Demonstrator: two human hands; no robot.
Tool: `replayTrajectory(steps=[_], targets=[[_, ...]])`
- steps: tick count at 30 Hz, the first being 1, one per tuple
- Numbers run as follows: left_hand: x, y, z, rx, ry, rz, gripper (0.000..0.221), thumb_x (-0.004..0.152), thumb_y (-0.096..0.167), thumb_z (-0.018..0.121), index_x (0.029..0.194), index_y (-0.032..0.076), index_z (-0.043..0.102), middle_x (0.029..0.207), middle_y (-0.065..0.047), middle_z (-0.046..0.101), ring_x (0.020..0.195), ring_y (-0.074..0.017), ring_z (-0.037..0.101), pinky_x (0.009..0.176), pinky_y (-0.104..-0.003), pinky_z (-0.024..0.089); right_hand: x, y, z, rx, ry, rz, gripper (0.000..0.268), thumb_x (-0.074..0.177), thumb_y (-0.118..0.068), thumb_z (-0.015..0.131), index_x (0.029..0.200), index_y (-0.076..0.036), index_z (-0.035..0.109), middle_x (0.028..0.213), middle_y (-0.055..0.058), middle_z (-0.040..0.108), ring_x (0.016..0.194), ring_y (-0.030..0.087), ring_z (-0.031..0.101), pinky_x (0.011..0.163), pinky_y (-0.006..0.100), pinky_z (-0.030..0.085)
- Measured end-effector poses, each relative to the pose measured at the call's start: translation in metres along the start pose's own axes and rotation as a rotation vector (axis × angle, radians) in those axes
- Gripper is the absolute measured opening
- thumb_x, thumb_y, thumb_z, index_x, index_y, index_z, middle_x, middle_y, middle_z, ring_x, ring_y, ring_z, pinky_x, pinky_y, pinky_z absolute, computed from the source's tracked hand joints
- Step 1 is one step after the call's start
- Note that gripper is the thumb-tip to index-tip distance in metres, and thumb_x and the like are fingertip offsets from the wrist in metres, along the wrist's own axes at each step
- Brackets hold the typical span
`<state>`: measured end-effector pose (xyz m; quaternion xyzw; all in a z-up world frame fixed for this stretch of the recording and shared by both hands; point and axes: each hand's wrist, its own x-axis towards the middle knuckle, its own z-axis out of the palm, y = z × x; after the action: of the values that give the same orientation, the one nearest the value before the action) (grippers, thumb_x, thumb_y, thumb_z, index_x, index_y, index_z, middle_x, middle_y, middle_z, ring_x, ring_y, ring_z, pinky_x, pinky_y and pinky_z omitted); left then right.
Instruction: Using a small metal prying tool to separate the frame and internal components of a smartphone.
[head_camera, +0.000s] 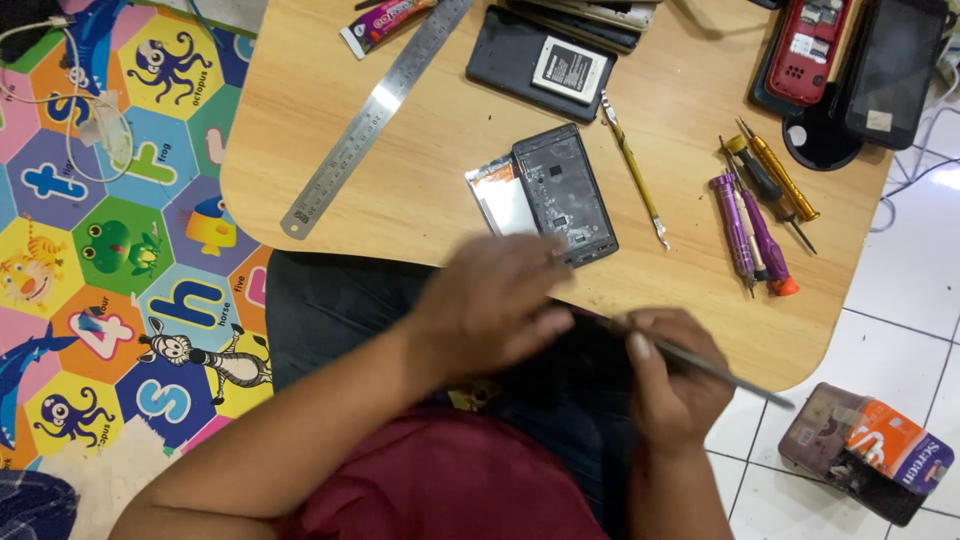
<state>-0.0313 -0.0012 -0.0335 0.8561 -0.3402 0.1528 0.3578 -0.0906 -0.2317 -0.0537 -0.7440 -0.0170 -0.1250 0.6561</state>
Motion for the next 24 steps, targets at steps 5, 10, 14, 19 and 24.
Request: replayTrajectory(steps=[5,10,14,19,24], targets=[[0.019,-0.036,-0.012,0.288,-0.234,-0.194,0.091,0.083,0.059,0.085,0.152,0.018,0.042,0.163,-0.017,0.028,0.15,-0.0387,0.032,0.118,-0.061,0.029,0.036,-0.003,0.007,-0.15,-0.069,-0.164,0.01,0.092,0.011,0.067,0.097,0.003,0.065,0.096,0.021,0.067,0.091,0.03,0.07,0.086,0.036,0.06],[0.023,-0.048,-0.003,0.378,-0.356,-0.244,0.13,0.075,0.086,0.089,0.165,0.02,0.023,0.171,-0.021,0.011,0.161,-0.0384,0.014,0.13,-0.06,0.014,0.045,-0.01,0.017,-0.341,-0.129,-0.23,0.009,0.089,0.012,0.071,0.09,0.005,0.066,0.092,0.022,0.07,0.087,0.032,0.071,0.084,0.038,0.058],[0.026,-0.045,-0.002,0.398,-0.352,-0.283,0.122,0.074,0.084,0.08,0.162,0.017,0.031,0.168,-0.017,0.023,0.157,-0.0342,0.021,0.126,-0.058,0.012,0.044,-0.008,0.022,-0.362,-0.118,-0.275,0.011,0.089,0.015,0.072,0.091,0.006,0.066,0.09,0.022,0.07,0.083,0.033,0.07,0.081,0.038,0.057],[0.025,-0.047,0.001,0.451,-0.283,-0.271,0.125,0.069,0.087,0.082,0.16,0.016,0.035,0.166,-0.015,0.032,0.155,-0.0321,0.03,0.126,-0.057,0.017,0.047,-0.008,0.024,-0.355,-0.132,-0.267,0.009,0.09,0.016,0.07,0.093,0.008,0.067,0.091,0.024,0.07,0.085,0.033,0.071,0.08,0.038,0.058],[0.034,-0.045,0.009,0.377,-0.369,-0.39,0.149,0.052,0.104,0.076,0.161,0.013,0.029,0.167,-0.017,0.026,0.156,-0.0341,0.018,0.124,-0.062,0.004,0.045,-0.009,0.023,-0.375,-0.144,-0.248,0.003,0.094,0.01,0.068,0.096,0.007,0.067,0.093,0.021,0.071,0.087,0.033,0.07,0.083,0.039,0.057]])
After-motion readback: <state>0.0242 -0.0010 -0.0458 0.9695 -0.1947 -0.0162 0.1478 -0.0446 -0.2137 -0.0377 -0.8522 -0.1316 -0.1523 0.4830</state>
